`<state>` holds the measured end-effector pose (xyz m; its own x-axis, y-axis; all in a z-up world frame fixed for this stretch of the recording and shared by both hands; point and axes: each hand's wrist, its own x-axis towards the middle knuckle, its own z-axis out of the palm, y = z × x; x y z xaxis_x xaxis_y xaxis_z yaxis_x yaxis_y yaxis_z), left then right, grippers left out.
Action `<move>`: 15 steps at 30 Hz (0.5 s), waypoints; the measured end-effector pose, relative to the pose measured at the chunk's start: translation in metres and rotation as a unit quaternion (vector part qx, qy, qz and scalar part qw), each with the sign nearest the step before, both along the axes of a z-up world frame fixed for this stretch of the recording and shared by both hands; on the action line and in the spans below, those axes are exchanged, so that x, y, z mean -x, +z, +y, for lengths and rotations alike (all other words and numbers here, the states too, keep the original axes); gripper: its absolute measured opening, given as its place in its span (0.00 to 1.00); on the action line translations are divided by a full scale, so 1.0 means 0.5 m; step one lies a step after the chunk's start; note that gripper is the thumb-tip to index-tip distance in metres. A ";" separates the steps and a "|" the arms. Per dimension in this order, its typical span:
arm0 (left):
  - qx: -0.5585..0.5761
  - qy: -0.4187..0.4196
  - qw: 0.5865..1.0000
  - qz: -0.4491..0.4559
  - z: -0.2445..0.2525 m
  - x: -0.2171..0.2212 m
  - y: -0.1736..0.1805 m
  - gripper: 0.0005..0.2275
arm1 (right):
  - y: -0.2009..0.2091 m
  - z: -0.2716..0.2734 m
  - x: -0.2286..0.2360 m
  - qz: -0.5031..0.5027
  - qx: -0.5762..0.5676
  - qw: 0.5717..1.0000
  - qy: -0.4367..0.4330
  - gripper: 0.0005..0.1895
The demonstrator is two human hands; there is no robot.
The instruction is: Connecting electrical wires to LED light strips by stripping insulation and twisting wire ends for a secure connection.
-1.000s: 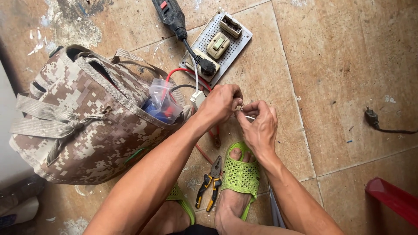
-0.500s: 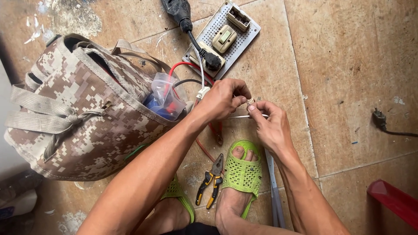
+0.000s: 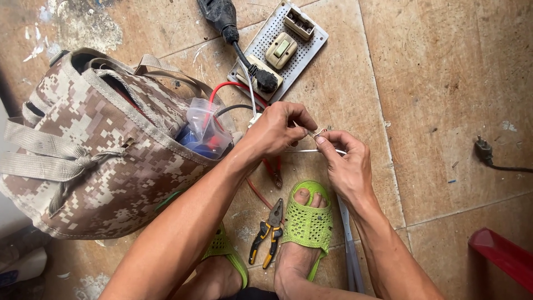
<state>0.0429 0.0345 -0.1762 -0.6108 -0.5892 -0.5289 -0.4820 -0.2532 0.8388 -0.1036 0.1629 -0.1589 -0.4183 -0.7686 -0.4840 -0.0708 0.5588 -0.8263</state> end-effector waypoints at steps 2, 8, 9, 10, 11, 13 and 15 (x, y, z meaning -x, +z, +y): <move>-0.003 0.002 1.000 0.003 -0.001 0.001 0.003 0.09 | -0.009 0.000 0.001 0.005 0.007 1.000 0.001 0.04; 0.001 0.024 1.000 0.002 0.010 0.001 0.007 0.08 | -0.039 0.009 0.009 0.065 0.033 0.996 0.044 0.03; 0.009 0.031 0.999 0.003 0.010 0.001 0.006 0.08 | -0.048 0.011 0.013 0.093 0.037 0.993 0.062 0.03; 0.009 0.031 0.999 0.003 0.010 0.002 0.009 0.08 | -0.049 0.012 0.014 0.093 0.037 0.993 0.061 0.03; 0.014 0.027 1.000 0.004 0.010 0.003 0.012 0.08 | -0.050 0.012 0.015 0.093 0.039 0.993 0.061 0.02; 0.017 0.023 1.000 0.006 0.011 0.003 0.012 0.08 | -0.049 0.014 0.015 0.092 0.040 0.993 0.060 0.02; 0.041 0.016 0.999 0.011 0.010 0.005 0.007 0.08 | -0.045 0.013 0.017 0.109 0.046 0.991 0.069 0.02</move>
<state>0.0405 0.0397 -0.1726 -0.6012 -0.6498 -0.4651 -0.4565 -0.1984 0.8673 -0.1121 0.1694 -0.1813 -0.3929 -0.8624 -0.3191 -0.3239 0.4546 -0.8297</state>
